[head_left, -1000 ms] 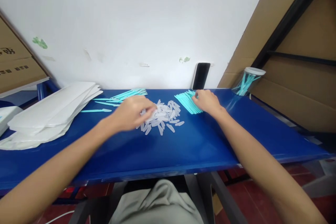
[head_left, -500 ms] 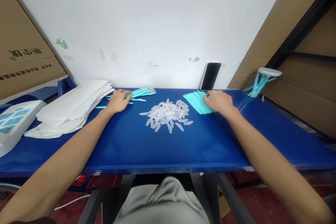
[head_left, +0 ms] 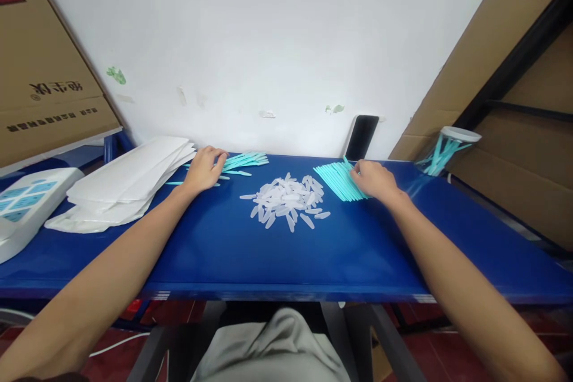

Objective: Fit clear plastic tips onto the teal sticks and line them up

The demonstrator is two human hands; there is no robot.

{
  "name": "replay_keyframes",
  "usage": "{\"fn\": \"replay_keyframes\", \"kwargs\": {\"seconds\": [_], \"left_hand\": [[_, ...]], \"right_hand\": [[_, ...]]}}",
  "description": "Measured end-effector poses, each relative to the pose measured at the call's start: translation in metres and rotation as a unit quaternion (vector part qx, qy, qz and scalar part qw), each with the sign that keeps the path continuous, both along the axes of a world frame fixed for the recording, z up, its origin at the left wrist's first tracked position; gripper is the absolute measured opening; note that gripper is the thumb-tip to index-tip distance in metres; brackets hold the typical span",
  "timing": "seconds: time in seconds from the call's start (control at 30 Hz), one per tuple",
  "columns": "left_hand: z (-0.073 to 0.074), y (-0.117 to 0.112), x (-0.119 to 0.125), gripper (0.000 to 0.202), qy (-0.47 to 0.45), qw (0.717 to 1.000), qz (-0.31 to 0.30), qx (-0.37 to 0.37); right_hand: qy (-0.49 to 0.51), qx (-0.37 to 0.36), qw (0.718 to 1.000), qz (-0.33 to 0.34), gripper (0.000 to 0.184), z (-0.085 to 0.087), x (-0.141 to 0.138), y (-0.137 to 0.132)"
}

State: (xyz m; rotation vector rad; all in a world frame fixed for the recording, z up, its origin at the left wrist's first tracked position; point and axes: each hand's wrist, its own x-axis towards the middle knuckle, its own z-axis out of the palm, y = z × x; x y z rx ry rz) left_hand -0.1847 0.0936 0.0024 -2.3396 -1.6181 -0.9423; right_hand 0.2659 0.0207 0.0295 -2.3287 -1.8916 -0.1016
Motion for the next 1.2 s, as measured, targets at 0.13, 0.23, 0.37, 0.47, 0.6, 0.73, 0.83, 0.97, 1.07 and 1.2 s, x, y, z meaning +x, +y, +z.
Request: {"fn": "replay_keyframes", "kwargs": {"seconds": [0.13,0.23,0.37,0.47,0.6,0.73,0.83,0.97,1.07,1.2], "left_hand": [[0.008,-0.007,-0.003,0.051,0.081,0.996,0.012,-0.023],[0.009,-0.009,-0.004,0.052,0.085,0.995,0.003,-0.055],[0.005,-0.010,-0.002,0.053,0.066,0.994,-0.008,-0.083],[0.001,-0.010,0.000,0.054,0.082,0.993,0.002,-0.089],[-0.002,-0.010,0.005,0.054,0.103,0.992,0.004,-0.077],[-0.002,-0.011,0.007,0.057,0.108,0.992,-0.003,-0.069],[-0.002,-0.012,0.009,0.059,0.109,0.992,-0.006,-0.067],[0.007,-0.015,0.014,0.062,0.113,0.991,-0.007,-0.069],[0.024,-0.025,0.020,0.062,0.105,0.993,-0.031,-0.054],[0.051,-0.055,0.036,0.065,0.103,0.986,-0.119,-0.048]], "right_hand": [[-0.027,0.016,0.999,-0.012,0.036,0.004,-0.004,-0.004],[-0.017,0.029,0.999,-0.018,0.036,0.006,-0.006,-0.007],[-0.001,0.035,0.999,-0.015,0.032,0.006,-0.007,-0.007],[0.005,0.019,1.000,-0.010,0.032,0.004,-0.007,-0.006],[0.001,0.013,1.000,-0.012,0.038,0.002,-0.009,-0.006],[0.006,0.017,1.000,-0.016,0.043,0.002,-0.011,-0.007],[0.022,0.012,1.000,-0.015,0.047,0.003,-0.013,-0.008],[0.009,0.013,0.999,-0.028,0.046,0.006,-0.017,-0.010],[-0.004,0.041,0.999,-0.033,0.043,0.011,-0.018,-0.013],[0.047,0.115,0.988,0.095,0.039,0.015,-0.031,-0.022]]}}
